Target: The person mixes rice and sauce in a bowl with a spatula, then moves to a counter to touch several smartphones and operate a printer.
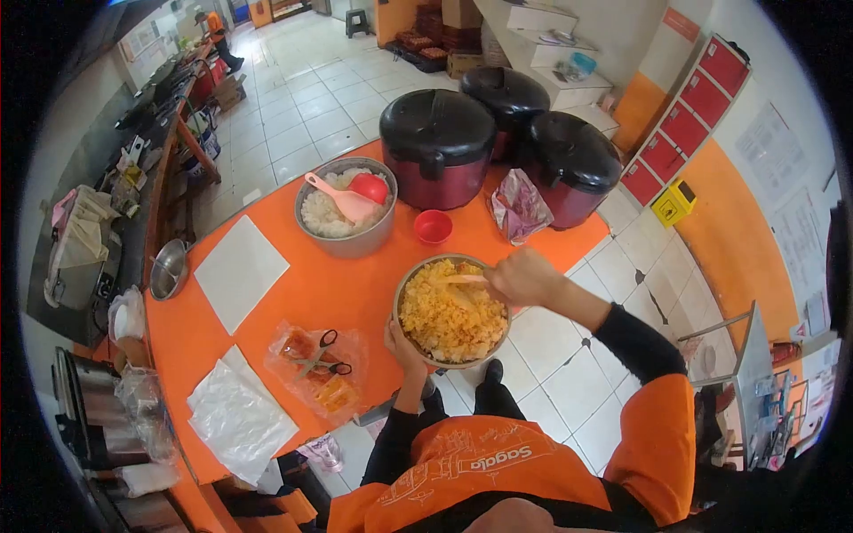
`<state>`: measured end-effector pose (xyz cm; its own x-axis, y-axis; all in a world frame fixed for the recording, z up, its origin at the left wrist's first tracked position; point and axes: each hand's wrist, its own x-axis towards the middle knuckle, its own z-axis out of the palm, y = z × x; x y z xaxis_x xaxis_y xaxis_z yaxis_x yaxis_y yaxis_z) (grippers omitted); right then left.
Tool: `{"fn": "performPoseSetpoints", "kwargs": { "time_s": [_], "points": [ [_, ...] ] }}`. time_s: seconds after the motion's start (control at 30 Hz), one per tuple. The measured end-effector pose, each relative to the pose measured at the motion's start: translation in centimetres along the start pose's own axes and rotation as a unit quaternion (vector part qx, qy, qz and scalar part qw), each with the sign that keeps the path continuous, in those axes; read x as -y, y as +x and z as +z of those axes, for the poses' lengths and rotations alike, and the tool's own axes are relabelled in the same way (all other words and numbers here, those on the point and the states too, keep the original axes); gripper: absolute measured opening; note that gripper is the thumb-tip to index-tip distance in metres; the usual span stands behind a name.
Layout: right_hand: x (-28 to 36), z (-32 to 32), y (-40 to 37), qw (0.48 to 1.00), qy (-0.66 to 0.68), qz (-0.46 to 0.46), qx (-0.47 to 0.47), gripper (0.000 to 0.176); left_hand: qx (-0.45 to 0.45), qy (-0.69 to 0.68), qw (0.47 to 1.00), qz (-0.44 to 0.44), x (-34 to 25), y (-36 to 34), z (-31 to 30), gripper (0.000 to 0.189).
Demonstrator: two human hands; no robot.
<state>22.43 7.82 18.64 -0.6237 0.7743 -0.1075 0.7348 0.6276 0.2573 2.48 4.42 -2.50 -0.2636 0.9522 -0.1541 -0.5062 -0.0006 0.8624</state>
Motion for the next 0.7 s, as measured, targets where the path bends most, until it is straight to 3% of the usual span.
{"fn": "performPoseSetpoints", "kwargs": {
  "time_s": [0.13,0.23,0.3,0.43,0.53,0.7],
  "points": [
    [-1.6,1.2,5.6,0.996,-0.029,-0.078,-0.036,0.016,0.004,0.013,1.000,0.020,-1.1,0.7,0.9,0.037],
    [-1.7,3.5,8.4,0.989,-0.045,-0.137,-0.021,0.017,0.015,0.103,0.993,0.058,0.1,1.2,0.3,0.036],
    [-0.9,5.3,8.4,0.988,0.019,-0.118,0.100,0.018,-0.029,0.164,0.983,0.075,0.7,1.4,-0.1,0.042],
    [-1.4,10.1,4.7,0.990,0.111,-0.080,0.025,0.017,-0.030,0.221,0.975,0.007,0.0,1.1,-0.4,0.040],
    [-0.3,9.3,1.7,0.990,0.120,-0.026,0.073,0.018,-0.052,0.168,0.983,0.058,-0.4,1.3,0.8,0.029],
    [3.2,8.0,-1.6,0.976,0.206,0.067,0.003,0.017,-0.021,0.185,0.980,0.074,-0.9,1.3,0.8,0.029]
  ]
}}
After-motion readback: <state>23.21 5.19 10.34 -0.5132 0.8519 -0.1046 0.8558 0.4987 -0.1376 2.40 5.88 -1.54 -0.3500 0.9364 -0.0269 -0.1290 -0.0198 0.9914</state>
